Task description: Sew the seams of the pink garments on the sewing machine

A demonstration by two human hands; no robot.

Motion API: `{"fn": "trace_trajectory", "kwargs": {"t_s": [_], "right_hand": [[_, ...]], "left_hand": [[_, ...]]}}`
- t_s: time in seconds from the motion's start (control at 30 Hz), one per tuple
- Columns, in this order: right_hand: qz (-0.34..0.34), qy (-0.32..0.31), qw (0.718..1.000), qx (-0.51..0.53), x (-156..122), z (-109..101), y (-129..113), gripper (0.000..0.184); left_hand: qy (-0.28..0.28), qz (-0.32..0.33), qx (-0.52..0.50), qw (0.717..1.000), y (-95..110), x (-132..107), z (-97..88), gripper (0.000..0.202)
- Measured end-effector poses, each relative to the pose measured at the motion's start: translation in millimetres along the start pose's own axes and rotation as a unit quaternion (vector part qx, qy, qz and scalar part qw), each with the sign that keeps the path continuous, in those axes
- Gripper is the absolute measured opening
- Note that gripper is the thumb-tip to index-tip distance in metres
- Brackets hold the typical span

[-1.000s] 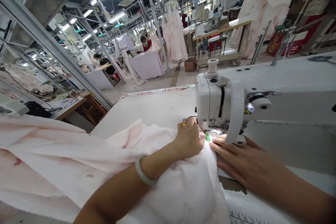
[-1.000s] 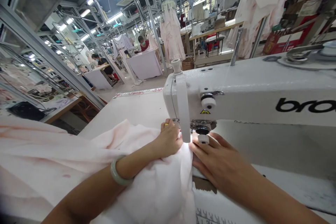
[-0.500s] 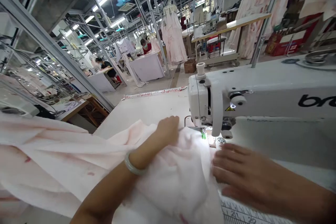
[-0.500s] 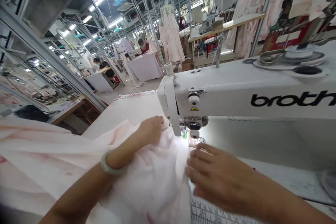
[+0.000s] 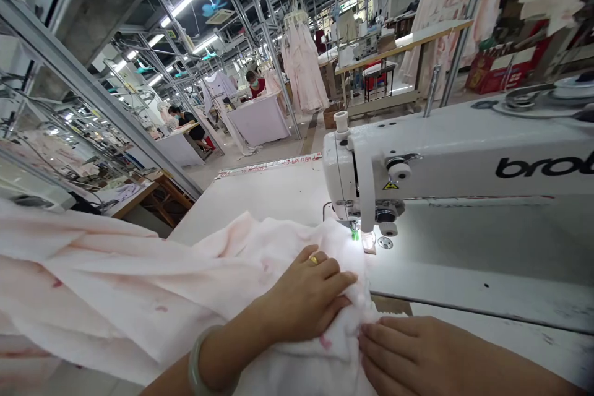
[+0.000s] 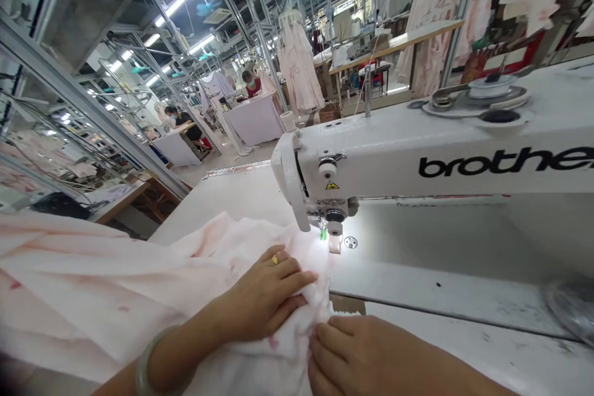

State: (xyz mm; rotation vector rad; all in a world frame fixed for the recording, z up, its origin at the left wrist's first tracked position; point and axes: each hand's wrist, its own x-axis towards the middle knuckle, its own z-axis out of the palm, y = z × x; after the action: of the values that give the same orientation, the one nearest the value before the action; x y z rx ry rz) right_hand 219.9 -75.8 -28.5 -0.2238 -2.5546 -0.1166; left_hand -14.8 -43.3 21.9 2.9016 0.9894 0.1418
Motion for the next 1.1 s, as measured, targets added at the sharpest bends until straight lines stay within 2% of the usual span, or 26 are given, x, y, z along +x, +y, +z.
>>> {"fn": "trace_trajectory", "kwargs": {"t_s": [0.23, 0.43, 0.67, 0.8, 0.9, 1.0, 1.03, 1.1], "right_hand": [[0.025, -0.001, 0.999, 0.038, 7.0, -12.4, 6.3, 0.041], [0.035, 0.024, 0.997, 0.062, 4.8, -8.6, 13.6, 0.032], [0.079, 0.042, 0.995, 0.034, 6.3, -17.1, 40.4, 0.038], [0.021, 0.036, 0.999, -0.031, 9.4, -19.3, 43.3, 0.049], [-0.008, 0.035, 0.999, -0.037, 11.1, -18.3, 34.1, 0.050], [-0.002, 0.030, 0.999, -0.017, 9.5, -15.7, 23.9, 0.040], [0.001, 0.025, 1.000, -0.013, 8.4, -14.8, 21.7, 0.037], [0.006, 0.012, 1.000, -0.006, 6.5, -13.6, 19.6, 0.034]], "left_hand": [[0.019, 0.029, -0.029, 0.999, -4.3, 1.2, 0.5, 0.035], [0.023, 0.042, -0.017, 0.999, -12.4, 5.1, 9.6, 0.037], [0.008, 0.045, 0.013, 0.999, -47.1, 35.5, 11.8, 0.038], [0.006, 0.040, -0.015, 0.999, -61.0, 45.5, 8.1, 0.036], [0.017, -0.005, -0.059, 0.998, -50.0, 37.4, -4.5, 0.028], [0.097, -0.043, -0.104, 0.989, -20.6, 16.6, -18.3, 0.021], [0.116, -0.042, -0.116, 0.986, -9.4, 8.4, -20.0, 0.021], [0.110, -0.039, -0.106, 0.988, 10.0, -7.0, -16.2, 0.035]]}}
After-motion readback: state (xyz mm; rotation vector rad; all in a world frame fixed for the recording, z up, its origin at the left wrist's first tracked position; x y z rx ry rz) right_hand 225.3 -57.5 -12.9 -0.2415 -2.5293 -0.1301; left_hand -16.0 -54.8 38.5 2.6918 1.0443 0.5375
